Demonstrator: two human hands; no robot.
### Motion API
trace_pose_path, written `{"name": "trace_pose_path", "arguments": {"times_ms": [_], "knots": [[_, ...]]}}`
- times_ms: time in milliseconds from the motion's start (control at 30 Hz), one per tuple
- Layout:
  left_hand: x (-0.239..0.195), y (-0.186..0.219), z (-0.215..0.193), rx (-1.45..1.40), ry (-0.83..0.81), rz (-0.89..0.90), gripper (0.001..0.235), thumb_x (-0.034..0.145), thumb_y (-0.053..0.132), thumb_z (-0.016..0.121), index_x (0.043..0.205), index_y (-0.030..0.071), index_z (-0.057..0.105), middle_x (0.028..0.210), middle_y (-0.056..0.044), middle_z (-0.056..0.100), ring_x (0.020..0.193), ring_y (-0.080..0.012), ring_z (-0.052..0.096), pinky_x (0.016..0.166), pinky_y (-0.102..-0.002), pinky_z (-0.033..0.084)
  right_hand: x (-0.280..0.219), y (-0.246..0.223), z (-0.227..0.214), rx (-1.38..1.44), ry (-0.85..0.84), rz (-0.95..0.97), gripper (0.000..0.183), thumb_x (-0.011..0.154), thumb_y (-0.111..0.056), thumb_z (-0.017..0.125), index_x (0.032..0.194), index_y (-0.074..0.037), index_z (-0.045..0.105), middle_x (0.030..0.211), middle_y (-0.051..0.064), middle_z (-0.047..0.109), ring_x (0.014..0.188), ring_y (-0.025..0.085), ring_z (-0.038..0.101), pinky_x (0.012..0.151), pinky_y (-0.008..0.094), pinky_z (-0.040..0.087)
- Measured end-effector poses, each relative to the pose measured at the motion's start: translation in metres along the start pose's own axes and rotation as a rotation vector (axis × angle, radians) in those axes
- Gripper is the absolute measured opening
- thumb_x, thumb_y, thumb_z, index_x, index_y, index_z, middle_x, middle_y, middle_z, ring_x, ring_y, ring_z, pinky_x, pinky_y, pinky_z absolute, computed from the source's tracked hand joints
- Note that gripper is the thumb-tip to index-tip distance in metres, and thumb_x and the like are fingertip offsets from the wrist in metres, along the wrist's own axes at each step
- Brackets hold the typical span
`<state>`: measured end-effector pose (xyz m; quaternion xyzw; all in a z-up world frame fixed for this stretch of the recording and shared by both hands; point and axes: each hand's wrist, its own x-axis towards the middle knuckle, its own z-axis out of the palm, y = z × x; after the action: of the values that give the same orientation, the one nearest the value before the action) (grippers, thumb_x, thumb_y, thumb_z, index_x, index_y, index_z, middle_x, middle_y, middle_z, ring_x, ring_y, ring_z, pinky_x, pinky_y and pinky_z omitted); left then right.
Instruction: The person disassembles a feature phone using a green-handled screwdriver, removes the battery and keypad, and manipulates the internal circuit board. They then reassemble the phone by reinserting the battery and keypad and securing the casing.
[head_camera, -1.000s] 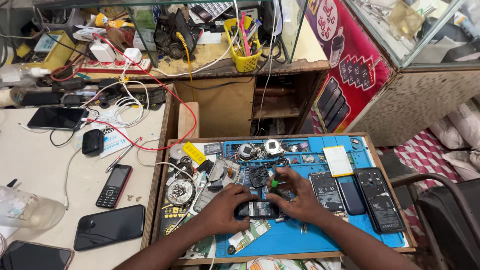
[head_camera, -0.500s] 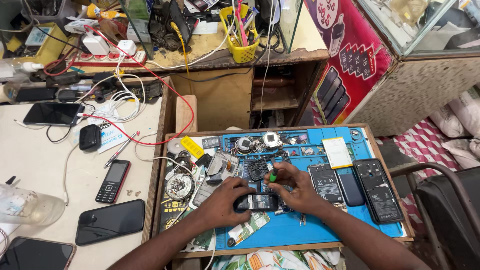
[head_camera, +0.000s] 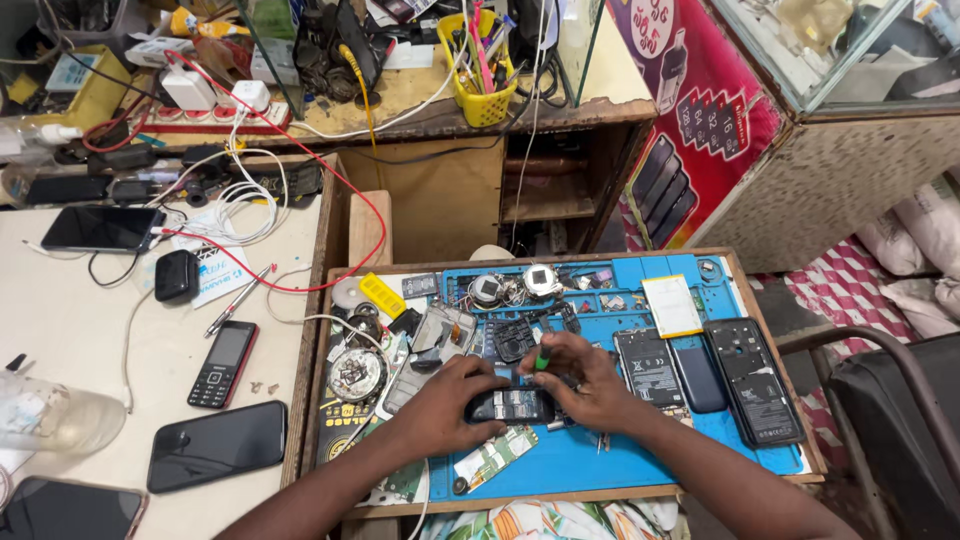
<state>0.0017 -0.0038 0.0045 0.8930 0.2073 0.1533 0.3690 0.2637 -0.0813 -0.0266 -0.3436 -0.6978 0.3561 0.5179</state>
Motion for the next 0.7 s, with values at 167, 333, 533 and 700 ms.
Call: {"name": "trace_pose_path", "arguments": {"times_ms": [167, 333, 533, 700], "knots": [[0.0014, 0.0008, -0.0025, -0.011, -0.011, -0.023, 0.061, 0.076, 0.037, 0.085, 0.126, 0.006, 0.068, 0.119, -0.013, 0.059, 0.118, -0.0320, 0.055, 0.104, -0.043, 0.046, 0.0013, 0.0037, -0.0015, -0.264, 0.117, 0.017, 0.066, 0.089, 0.004, 0.078, 0.142, -0.018, 0.044, 0.112, 0.013, 0.064, 0.105, 0.019, 0.075, 0.089, 0.037, 0.062], [-0.0006, 0.0014, 0.0000, -0.007, 0.011, 0.012, 0.060, 0.076, 0.035, 0.085, 0.126, 0.005, 0.068, 0.120, -0.013, 0.059, 0.119, -0.0330, 0.055, 0.103, -0.044, 0.046, -0.0011, 0.0048, -0.0006, -0.004, 0.051, 0.080, 0.060, 0.098, 0.005, 0.068, 0.147, -0.016, 0.041, 0.118, 0.014, 0.071, 0.114, 0.023, 0.074, 0.097, 0.038, 0.064], [0.0008, 0.0035, -0.0017, -0.020, -0.031, -0.054, 0.059, 0.076, 0.035, 0.084, 0.125, 0.007, 0.068, 0.116, -0.012, 0.060, 0.116, -0.0312, 0.057, 0.101, -0.042, 0.048, 0.0042, -0.0019, -0.0037, -0.301, 0.135, -0.017, 0.066, 0.085, 0.000, 0.082, 0.140, -0.015, 0.047, 0.109, 0.014, 0.069, 0.103, 0.020, 0.075, 0.088, 0.034, 0.066], [-0.0022, -0.0023, 0.0031, -0.007, 0.007, 0.023, 0.059, 0.077, 0.035, 0.084, 0.125, 0.005, 0.068, 0.116, -0.013, 0.060, 0.115, -0.0324, 0.057, 0.100, -0.043, 0.048, -0.0057, 0.0023, -0.0009, -0.130, 0.034, -0.004, 0.060, 0.095, 0.003, 0.072, 0.145, -0.014, 0.044, 0.122, 0.017, 0.069, 0.115, 0.024, 0.074, 0.098, 0.038, 0.064]]}}
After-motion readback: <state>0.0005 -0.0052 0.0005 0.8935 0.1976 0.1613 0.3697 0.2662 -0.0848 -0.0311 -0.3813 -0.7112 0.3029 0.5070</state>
